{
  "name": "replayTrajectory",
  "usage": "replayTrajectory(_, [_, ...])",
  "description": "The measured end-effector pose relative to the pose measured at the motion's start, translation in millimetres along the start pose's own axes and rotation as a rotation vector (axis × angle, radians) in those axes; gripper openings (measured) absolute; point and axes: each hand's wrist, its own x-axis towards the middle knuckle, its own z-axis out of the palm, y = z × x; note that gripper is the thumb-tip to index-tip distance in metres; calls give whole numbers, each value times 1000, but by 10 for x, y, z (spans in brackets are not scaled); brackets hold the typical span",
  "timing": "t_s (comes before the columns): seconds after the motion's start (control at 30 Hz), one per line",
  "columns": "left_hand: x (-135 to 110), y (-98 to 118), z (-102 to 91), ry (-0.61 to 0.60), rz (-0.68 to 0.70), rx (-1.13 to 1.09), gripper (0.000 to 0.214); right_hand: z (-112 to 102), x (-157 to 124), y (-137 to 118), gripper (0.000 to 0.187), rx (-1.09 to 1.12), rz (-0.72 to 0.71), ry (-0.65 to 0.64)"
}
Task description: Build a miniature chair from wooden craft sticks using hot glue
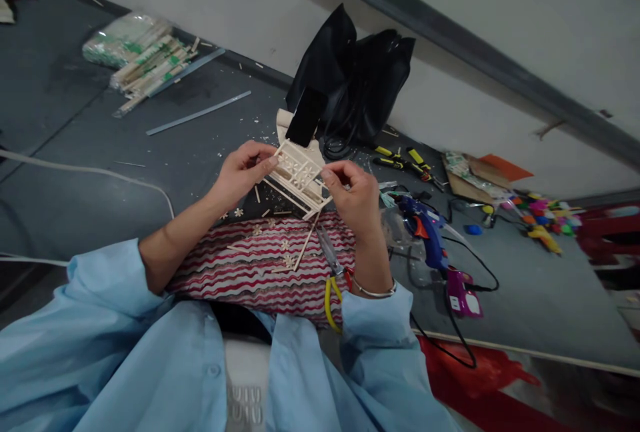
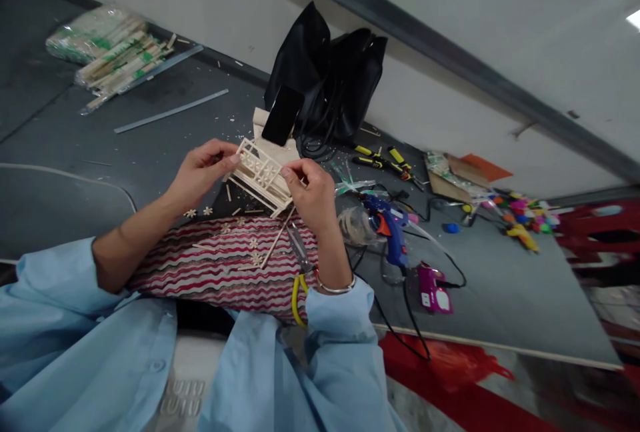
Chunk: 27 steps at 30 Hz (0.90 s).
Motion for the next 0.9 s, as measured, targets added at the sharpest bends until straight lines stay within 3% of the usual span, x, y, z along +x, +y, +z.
replayTrajectory(0.1, [2, -5, 6, 76, -89, -56, 34, 57, -7, 31, 22, -118, -87, 145])
replayTrajectory(0.2, [9, -5, 2, 101, -294, -99, 45, 83, -19, 59, 25, -253, -203, 279])
replayTrajectory(0.33, [35, 36, -31, -189, -563, -260, 76, 73, -44, 48, 20, -372, -496, 347])
replayTrajectory(0.43, [50, 97, -73, -349, -615, -371, 90, 53, -64, -12, 11, -409, -692, 293])
replayTrajectory(0.63, [27, 123, -91, -346, -425, -388, 71, 36, -46, -10, 12, -476, -783, 261])
replayTrajectory(0.73, [26, 96, -55, -224, -276, -396, 67, 41, -22, 64, 12, -499, -739, 225])
replayTrajectory(0.9, [51, 53, -16, -27, 67, -211, 86, 51, -28, 65, 12, -460, -579, 117])
